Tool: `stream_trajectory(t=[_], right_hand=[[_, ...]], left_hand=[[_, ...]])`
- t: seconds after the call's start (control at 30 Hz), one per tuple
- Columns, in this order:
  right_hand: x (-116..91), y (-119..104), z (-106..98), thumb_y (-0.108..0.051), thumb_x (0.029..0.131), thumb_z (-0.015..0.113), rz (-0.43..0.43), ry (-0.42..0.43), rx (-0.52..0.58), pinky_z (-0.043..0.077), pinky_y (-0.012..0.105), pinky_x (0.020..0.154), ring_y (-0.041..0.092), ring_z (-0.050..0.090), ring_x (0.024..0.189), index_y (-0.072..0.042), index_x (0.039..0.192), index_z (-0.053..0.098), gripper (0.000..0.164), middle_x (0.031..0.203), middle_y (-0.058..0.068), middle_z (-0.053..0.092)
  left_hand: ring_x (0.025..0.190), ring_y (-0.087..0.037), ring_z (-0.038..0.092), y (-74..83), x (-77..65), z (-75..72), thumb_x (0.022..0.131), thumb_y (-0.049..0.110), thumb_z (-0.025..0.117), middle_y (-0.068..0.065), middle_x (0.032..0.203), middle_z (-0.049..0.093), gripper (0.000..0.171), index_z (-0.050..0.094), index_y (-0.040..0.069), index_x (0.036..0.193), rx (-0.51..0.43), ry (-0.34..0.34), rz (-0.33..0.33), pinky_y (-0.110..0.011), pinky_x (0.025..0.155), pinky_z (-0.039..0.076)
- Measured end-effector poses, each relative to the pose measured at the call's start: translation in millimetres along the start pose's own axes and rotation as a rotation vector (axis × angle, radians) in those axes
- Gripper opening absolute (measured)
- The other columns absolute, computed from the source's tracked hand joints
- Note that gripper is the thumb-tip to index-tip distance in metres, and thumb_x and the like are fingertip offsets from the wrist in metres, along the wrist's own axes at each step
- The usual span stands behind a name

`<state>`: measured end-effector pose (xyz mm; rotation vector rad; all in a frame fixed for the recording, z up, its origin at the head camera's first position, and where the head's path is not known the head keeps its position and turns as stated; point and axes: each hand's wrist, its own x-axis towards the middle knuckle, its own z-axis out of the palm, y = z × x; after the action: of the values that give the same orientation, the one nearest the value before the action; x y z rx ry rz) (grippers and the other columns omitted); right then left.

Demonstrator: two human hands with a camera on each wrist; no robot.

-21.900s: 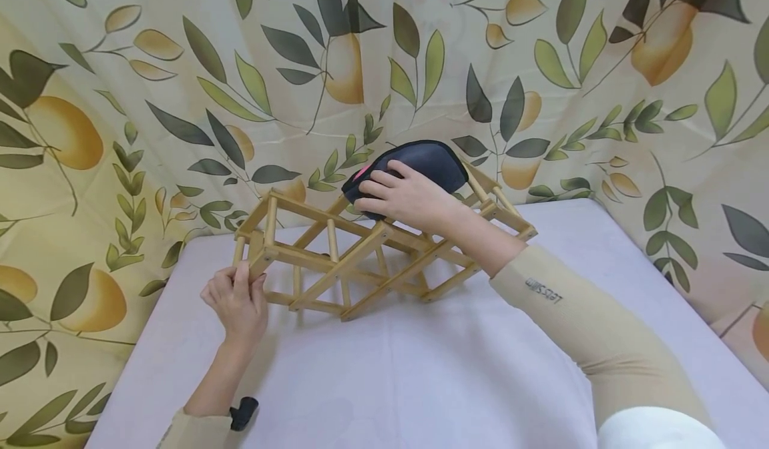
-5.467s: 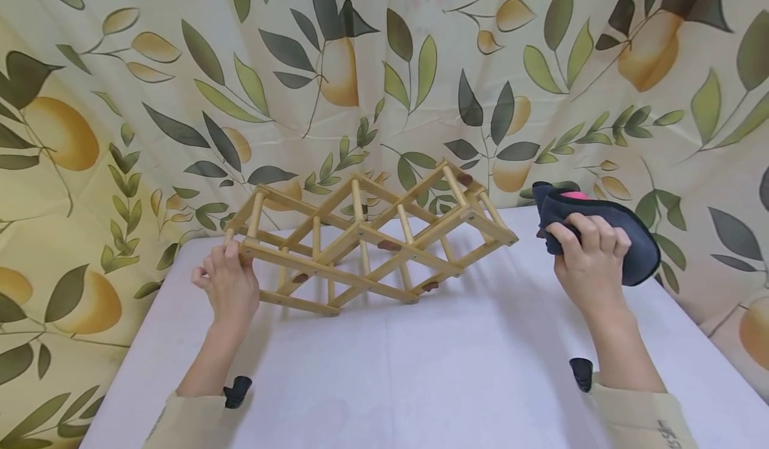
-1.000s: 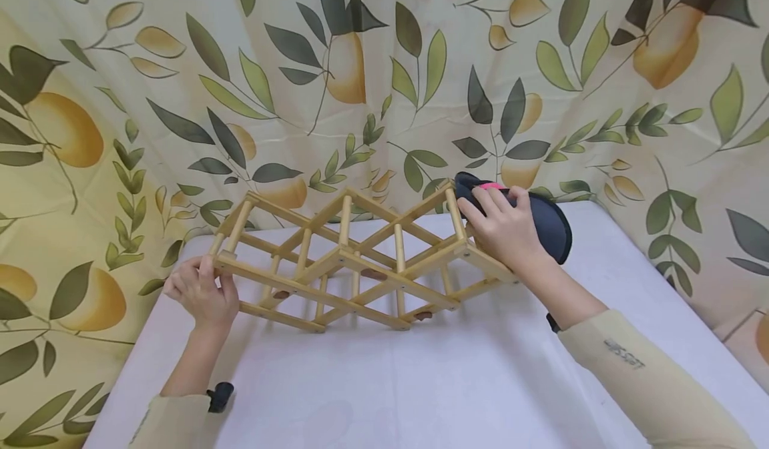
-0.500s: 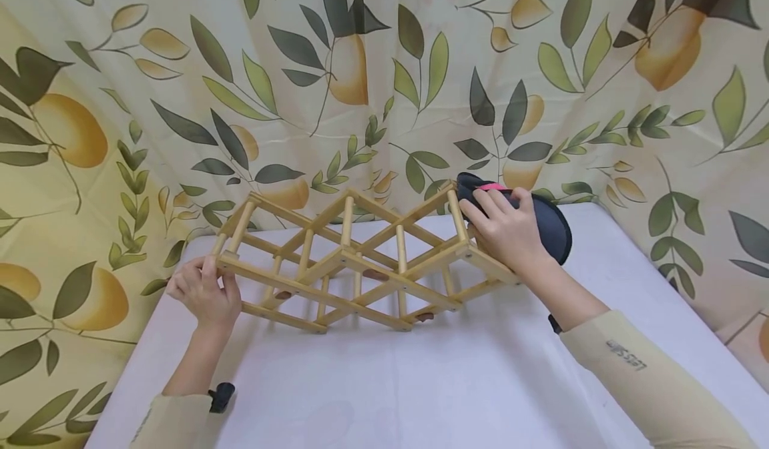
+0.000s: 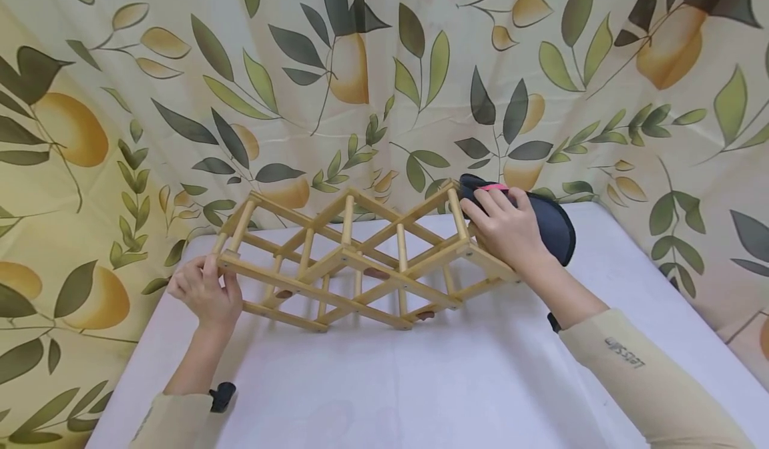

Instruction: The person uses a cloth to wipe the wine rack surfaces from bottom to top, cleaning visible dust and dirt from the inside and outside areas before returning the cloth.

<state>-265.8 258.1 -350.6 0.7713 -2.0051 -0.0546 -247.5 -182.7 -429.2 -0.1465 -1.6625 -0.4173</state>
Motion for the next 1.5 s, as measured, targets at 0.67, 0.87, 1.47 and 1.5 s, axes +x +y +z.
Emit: stream_trajectory(t=[0.67,0.87,1.47,1.5], right_hand=[[1,1,2,-0.025,0.095,0.042,-0.023,-0.031,0.046,0.035,0.051,0.075,0.034,0.054,0.086,-0.004,0.099,0.060,0.028,0.092,0.017,0.059],[-4,2,-1,-0.010,0.074,0.063,0.093,-0.151,0.001,0.035,0.049,0.074,0.032,0.052,0.080,-0.004,0.095,0.060,0.022,0.087,0.015,0.058],[21,5,-45,-0.015,0.080,0.059,0.233,0.321,0.061,0.025,0.052,0.076,0.040,0.053,0.078,-0.002,0.085,0.064,0.014,0.085,0.018,0.061],[25,2,-50,-0.012,0.078,0.061,0.251,0.373,0.053,0.025,0.052,0.076,0.040,0.053,0.077,-0.002,0.082,0.064,0.012,0.084,0.018,0.061]], left_hand=[[0.072,-0.033,0.034,-0.5,-1.0,-0.3,0.095,0.048,0.033,-0.014,0.081,0.042,0.040,0.047,0.011,0.093,0.025,0.015,0.003,-0.047,0.070,0.018],[0.071,-0.033,0.034,-0.1,-1.2,0.6,0.095,0.048,0.032,-0.014,0.080,0.042,0.041,0.047,0.010,0.091,0.023,0.018,0.006,-0.046,0.069,0.018],[0.071,-0.032,0.035,5.3,-1.1,4.5,0.095,0.046,0.034,-0.014,0.078,0.043,0.040,0.048,0.009,0.089,0.019,0.040,0.010,-0.046,0.070,0.018],[0.071,-0.032,0.036,7.1,-1.0,4.9,0.095,0.046,0.035,-0.014,0.079,0.043,0.039,0.049,0.009,0.090,0.018,0.034,0.011,-0.046,0.070,0.018]])
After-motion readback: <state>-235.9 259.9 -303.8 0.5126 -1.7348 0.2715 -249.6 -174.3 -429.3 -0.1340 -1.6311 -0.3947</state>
